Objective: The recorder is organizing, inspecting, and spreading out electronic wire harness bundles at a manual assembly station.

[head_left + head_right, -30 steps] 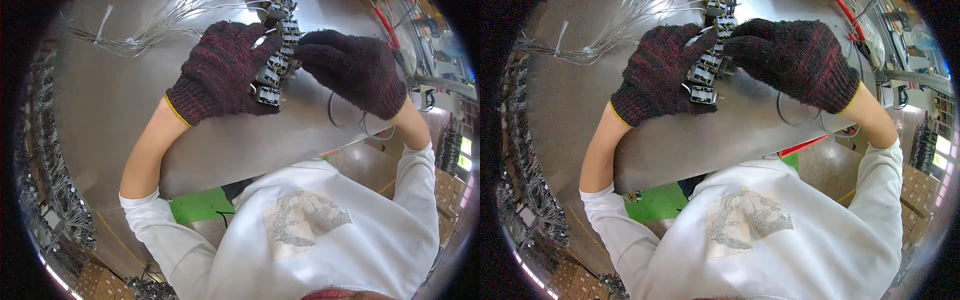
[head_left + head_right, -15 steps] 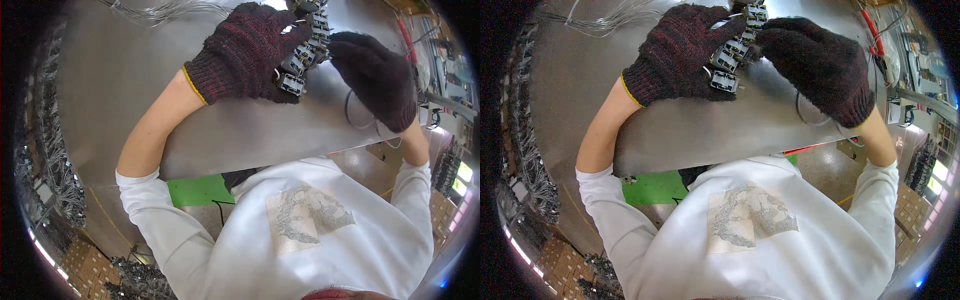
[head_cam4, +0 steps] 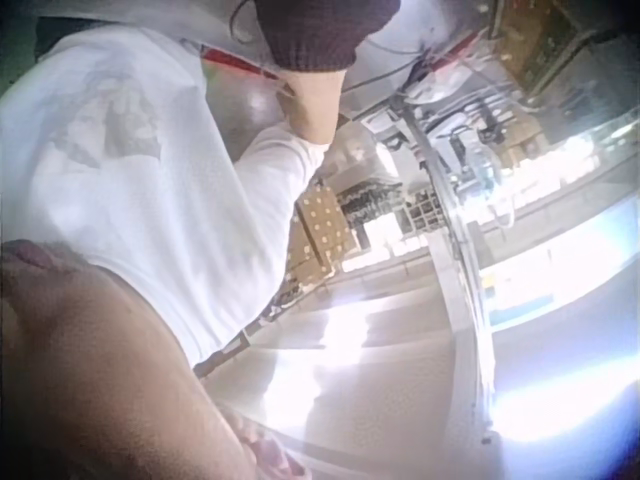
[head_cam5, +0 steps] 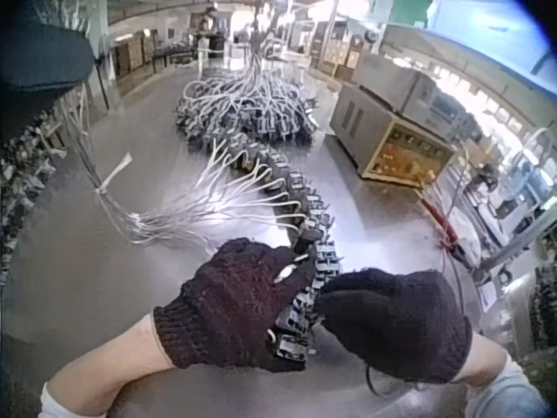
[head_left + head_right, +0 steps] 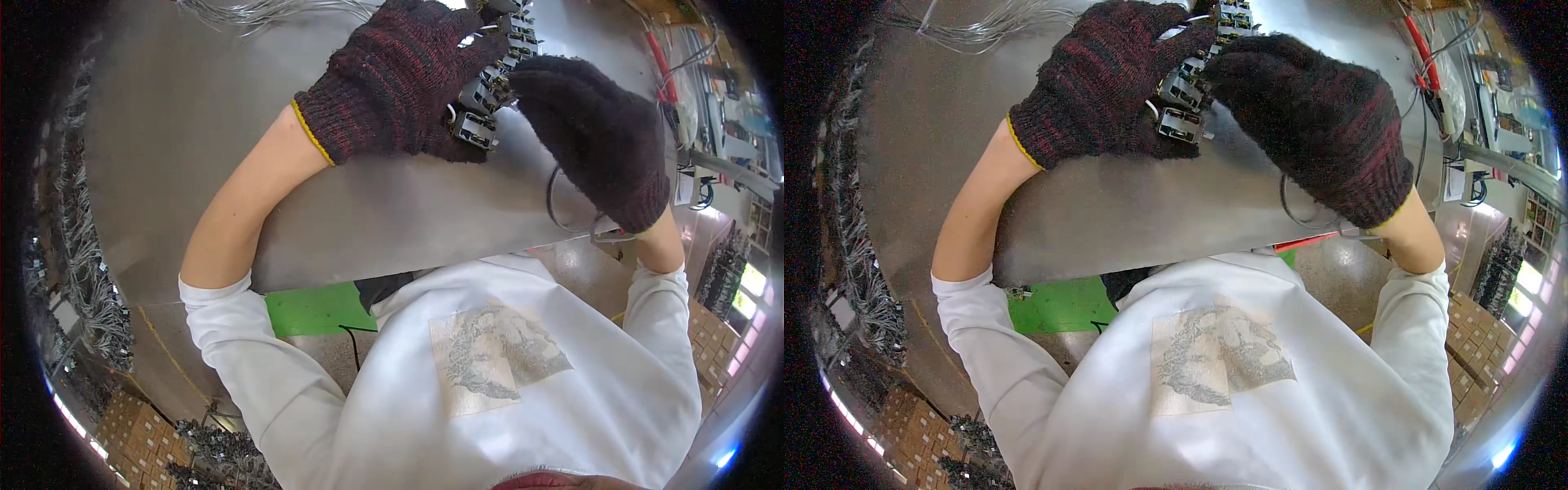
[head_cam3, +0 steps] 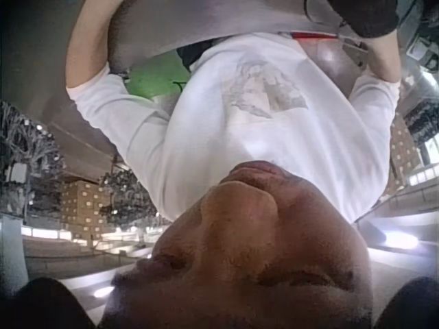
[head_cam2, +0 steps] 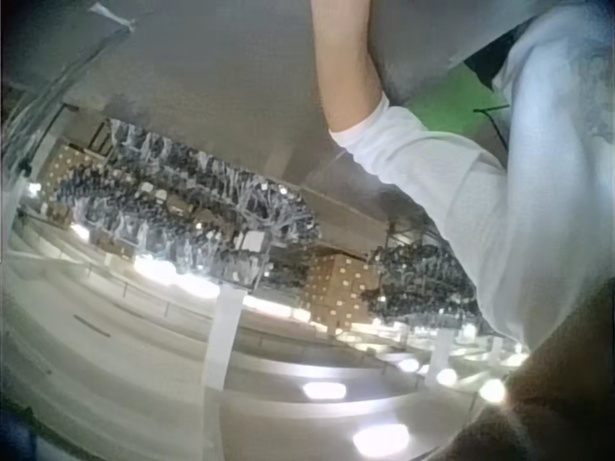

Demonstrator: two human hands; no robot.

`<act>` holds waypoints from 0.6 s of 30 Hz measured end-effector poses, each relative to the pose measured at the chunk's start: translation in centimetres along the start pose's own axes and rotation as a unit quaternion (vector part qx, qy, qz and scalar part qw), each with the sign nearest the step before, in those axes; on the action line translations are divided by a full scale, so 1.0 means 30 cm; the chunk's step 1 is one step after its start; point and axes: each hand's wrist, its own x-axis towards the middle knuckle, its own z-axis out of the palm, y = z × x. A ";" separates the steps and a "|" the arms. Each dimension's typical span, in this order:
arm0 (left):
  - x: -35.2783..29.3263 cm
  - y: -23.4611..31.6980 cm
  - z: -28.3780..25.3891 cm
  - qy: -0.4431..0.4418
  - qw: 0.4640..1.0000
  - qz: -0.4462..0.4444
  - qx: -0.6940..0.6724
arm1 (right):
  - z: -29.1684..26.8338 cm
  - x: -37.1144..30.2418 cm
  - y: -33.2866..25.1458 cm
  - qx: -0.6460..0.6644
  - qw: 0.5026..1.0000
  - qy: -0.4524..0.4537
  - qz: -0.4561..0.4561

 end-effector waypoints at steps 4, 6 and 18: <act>-0.004 -0.002 0.003 0.006 1.000 0.003 -0.010 | 0.005 0.000 -0.007 -0.024 1.000 0.005 0.007; -0.008 -0.002 0.002 0.009 1.000 0.000 -0.010 | -0.006 0.000 -0.014 -0.062 0.998 -0.024 -0.009; -0.016 -0.005 0.007 0.005 1.000 0.019 0.024 | 0.026 -0.049 -0.008 0.060 0.997 0.034 0.020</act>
